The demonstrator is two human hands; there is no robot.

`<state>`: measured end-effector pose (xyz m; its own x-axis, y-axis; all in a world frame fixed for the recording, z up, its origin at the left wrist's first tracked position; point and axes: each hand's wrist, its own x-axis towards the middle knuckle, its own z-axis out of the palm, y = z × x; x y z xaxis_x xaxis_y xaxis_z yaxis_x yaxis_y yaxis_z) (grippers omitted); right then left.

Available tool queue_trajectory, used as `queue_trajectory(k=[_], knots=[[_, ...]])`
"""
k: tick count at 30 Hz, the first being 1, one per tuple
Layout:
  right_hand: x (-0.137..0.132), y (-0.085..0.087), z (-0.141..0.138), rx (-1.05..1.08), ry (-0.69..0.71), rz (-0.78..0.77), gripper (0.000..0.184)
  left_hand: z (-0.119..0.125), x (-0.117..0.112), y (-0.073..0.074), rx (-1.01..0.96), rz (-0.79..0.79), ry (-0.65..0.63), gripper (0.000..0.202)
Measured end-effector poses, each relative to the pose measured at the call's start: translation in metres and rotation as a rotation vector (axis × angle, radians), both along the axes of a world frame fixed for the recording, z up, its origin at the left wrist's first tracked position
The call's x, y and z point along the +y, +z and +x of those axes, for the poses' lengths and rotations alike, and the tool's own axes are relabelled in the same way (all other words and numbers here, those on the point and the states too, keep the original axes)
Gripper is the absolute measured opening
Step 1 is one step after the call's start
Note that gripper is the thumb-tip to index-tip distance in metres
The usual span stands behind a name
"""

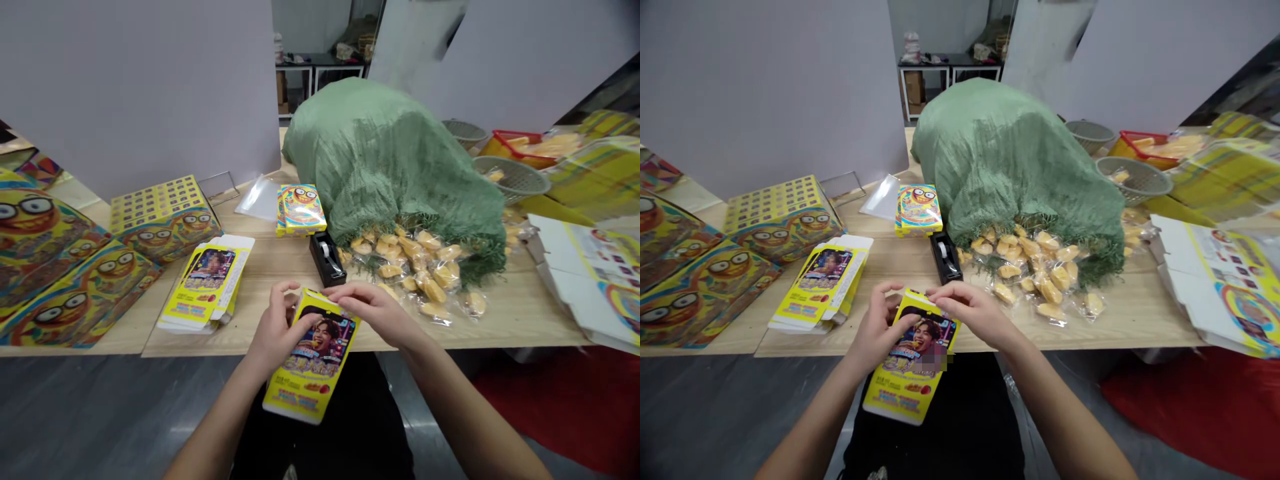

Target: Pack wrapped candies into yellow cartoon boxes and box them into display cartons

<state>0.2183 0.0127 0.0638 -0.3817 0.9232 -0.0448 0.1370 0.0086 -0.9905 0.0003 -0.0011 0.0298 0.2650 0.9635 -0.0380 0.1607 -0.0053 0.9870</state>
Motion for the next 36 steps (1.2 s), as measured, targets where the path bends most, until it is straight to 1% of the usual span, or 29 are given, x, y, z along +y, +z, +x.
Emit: queue_trajectory(k=[2, 3, 4, 7, 9, 11, 13, 15, 17, 18, 20, 21, 23, 25, 26, 29, 30, 32, 33, 34, 36], knots=[[0.001, -0.001, -0.005, 0.023, -0.006, -0.085, 0.034, 0.002, -0.001, 0.001, 0.024, 0.026, 0.011, 0.052], [0.002, -0.002, -0.007, 0.014, 0.006, -0.086, 0.038, 0.002, -0.001, 0.001, 0.021, 0.027, 0.013, 0.053], [0.002, -0.001, -0.008, -0.011, 0.005, -0.068, 0.038, 0.002, -0.001, 0.001, 0.015, 0.025, 0.010, 0.054], [0.003, -0.001, -0.010, -0.117, -0.036, 0.024, 0.028, 0.001, -0.003, 0.001, 0.000, 0.028, -0.010, 0.059], [0.003, -0.003, -0.009, -0.160, -0.060, 0.076, 0.027, -0.001, -0.004, 0.002, 0.016, 0.054, -0.018, 0.063], [0.004, -0.004, -0.009, -0.195, -0.036, 0.168, 0.027, -0.003, -0.006, 0.004, 0.065, 0.092, -0.041, 0.069], [0.003, -0.005, -0.007, -0.221, 0.025, 0.288, 0.029, -0.006, -0.006, 0.009, 0.139, 0.140, -0.083, 0.070], [0.000, -0.005, -0.006, -0.232, 0.097, 0.368, 0.031, -0.008, -0.005, 0.015, 0.205, 0.198, -0.145, 0.062], [-0.008, -0.005, -0.004, -0.223, 0.115, 0.369, 0.034, -0.008, -0.003, 0.020, 0.230, 0.253, -0.196, 0.045], [-0.012, -0.007, -0.005, -0.211, 0.082, 0.351, 0.036, -0.008, -0.002, 0.021, 0.233, 0.274, -0.206, 0.038], [-0.021, -0.013, -0.006, -0.185, -0.056, 0.333, 0.039, -0.006, 0.000, 0.021, 0.230, 0.300, -0.177, 0.030], [-0.025, -0.017, -0.008, -0.169, -0.138, 0.353, 0.038, -0.005, 0.000, 0.020, 0.231, 0.312, -0.153, 0.029], [-0.030, -0.027, -0.012, -0.129, -0.256, 0.431, 0.027, -0.002, 0.001, 0.015, 0.239, 0.328, -0.109, 0.027], [-0.032, -0.034, -0.015, -0.085, -0.301, 0.487, 0.016, 0.001, 0.000, 0.008, 0.241, 0.326, -0.087, 0.024], [-0.033, -0.036, -0.017, -0.063, -0.315, 0.488, 0.014, 0.002, 0.000, 0.005, 0.240, 0.321, -0.080, 0.023], [-0.037, -0.042, -0.018, -0.041, -0.322, 0.440, 0.016, 0.005, -0.003, -0.003, 0.232, 0.316, -0.042, 0.018], [-0.038, -0.044, -0.017, -0.039, -0.312, 0.428, 0.022, 0.005, -0.003, -0.005, 0.235, 0.325, -0.020, 0.017], [-0.040, -0.053, -0.011, -0.015, -0.327, 0.401, 0.040, 0.003, -0.002, -0.006, 0.249, 0.358, 0.052, 0.016], [-0.041, -0.060, -0.004, -0.012, -0.377, 0.388, 0.045, 0.001, -0.001, -0.006, 0.254, 0.378, 0.094, 0.017], [-0.040, -0.067, 0.005, -0.035, -0.457, 0.383, 0.045, -0.002, 0.000, -0.006, 0.253, 0.398, 0.137, 0.018], [-0.037, -0.083, 0.028, -0.180, -0.661, 0.397, 0.030, -0.007, 0.004, -0.004, 0.240, 0.427, 0.198, 0.018]])
